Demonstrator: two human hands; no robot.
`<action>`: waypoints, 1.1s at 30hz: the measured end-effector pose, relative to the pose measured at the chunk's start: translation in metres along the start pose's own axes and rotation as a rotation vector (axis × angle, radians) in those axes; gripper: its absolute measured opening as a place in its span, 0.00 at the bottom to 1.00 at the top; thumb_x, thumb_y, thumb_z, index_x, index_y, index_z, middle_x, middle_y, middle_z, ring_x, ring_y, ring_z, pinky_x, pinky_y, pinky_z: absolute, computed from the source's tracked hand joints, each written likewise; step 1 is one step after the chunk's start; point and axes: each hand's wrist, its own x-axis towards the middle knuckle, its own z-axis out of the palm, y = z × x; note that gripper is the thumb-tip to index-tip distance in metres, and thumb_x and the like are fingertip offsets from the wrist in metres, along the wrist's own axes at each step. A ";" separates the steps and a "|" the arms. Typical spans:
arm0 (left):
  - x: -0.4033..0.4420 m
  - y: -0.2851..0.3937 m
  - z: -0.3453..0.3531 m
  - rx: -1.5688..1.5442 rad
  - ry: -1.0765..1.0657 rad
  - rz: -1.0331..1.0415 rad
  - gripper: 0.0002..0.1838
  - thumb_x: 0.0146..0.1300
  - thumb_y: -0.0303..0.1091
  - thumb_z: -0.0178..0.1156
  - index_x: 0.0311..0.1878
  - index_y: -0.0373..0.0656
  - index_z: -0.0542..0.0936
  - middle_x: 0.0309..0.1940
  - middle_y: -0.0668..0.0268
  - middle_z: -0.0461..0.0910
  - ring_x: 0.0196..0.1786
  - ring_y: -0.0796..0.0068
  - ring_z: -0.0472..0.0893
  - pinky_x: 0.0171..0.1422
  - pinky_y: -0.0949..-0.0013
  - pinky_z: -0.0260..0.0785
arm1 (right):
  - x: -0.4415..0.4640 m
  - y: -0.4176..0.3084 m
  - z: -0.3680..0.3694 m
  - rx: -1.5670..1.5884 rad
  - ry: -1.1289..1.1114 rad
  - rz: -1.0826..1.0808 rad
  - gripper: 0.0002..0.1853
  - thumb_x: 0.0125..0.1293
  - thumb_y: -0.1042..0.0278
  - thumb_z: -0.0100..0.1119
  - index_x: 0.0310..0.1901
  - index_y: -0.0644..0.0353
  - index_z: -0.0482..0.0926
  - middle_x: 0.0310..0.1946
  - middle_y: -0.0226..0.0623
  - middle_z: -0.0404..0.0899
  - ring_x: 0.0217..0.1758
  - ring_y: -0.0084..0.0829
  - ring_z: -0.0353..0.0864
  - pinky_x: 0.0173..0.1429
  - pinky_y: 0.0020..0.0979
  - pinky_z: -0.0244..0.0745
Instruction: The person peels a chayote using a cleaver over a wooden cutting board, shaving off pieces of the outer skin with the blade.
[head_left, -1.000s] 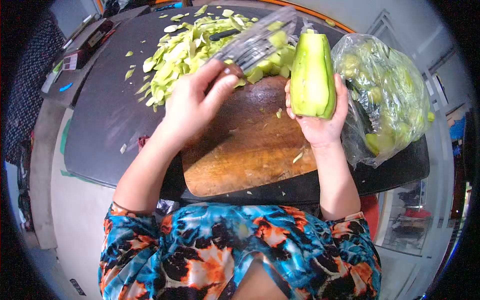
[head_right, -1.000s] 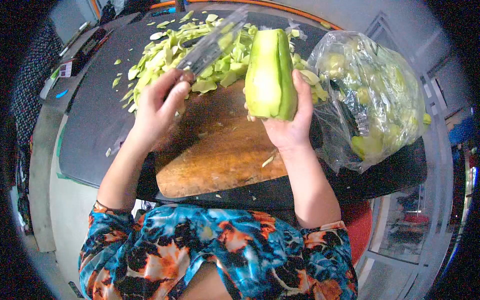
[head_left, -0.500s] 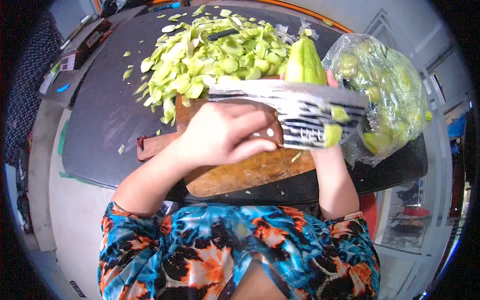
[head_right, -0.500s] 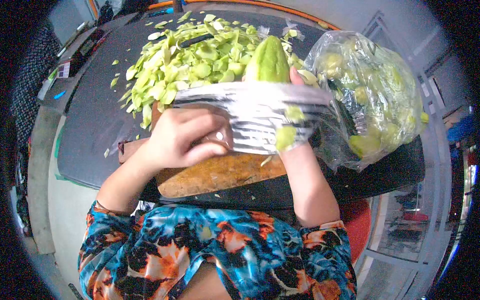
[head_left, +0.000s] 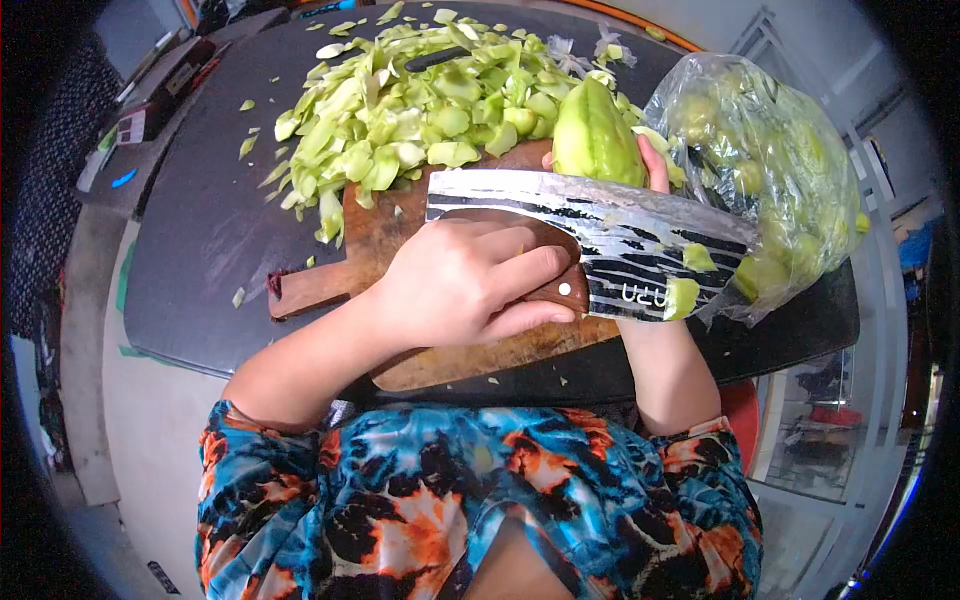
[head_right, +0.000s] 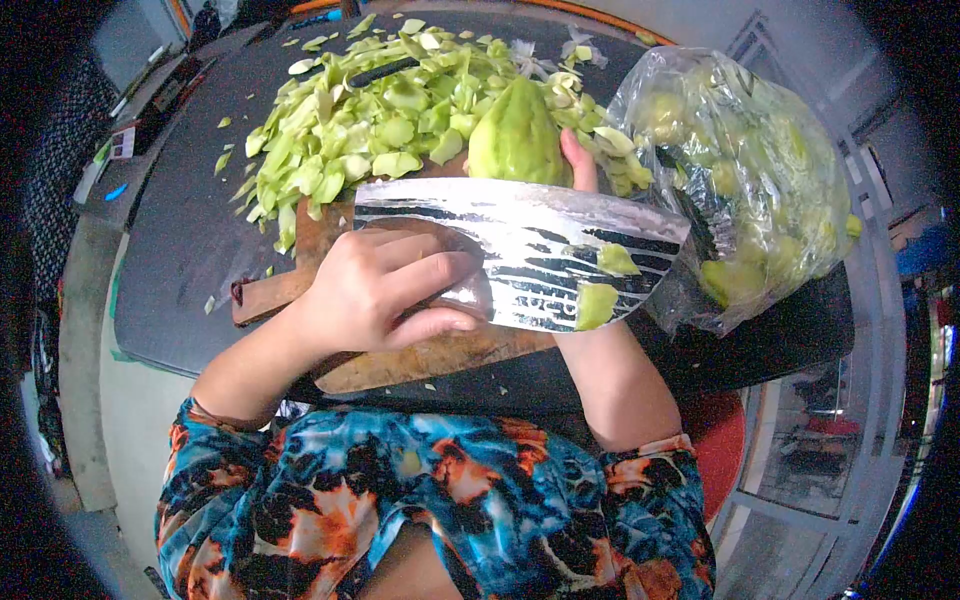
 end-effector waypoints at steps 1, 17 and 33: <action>0.000 0.000 -0.001 0.004 -0.013 -0.004 0.21 0.53 0.48 0.68 0.42 0.42 0.78 0.28 0.62 0.77 0.29 0.59 0.80 0.33 0.61 0.72 | 0.000 0.000 -0.001 0.012 -0.015 0.001 0.33 0.70 0.40 0.38 0.55 0.66 0.75 0.44 0.51 0.81 0.44 0.38 0.83 0.52 0.38 0.79; 0.001 -0.009 0.007 0.078 0.061 0.011 0.23 0.53 0.48 0.67 0.44 0.41 0.78 0.32 0.61 0.78 0.32 0.59 0.81 0.34 0.62 0.73 | -0.012 0.014 0.011 -0.414 0.025 -0.348 0.25 0.69 0.50 0.45 0.61 0.56 0.67 0.55 0.42 0.75 0.54 0.37 0.78 0.62 0.40 0.73; -0.002 -0.018 -0.019 -0.148 0.195 -0.206 0.14 0.59 0.45 0.65 0.40 0.45 0.80 0.28 0.61 0.80 0.32 0.58 0.82 0.36 0.64 0.74 | 0.006 0.005 0.019 0.099 0.328 -0.320 0.29 0.68 0.40 0.42 0.54 0.60 0.75 0.46 0.44 0.79 0.37 0.41 0.82 0.43 0.41 0.81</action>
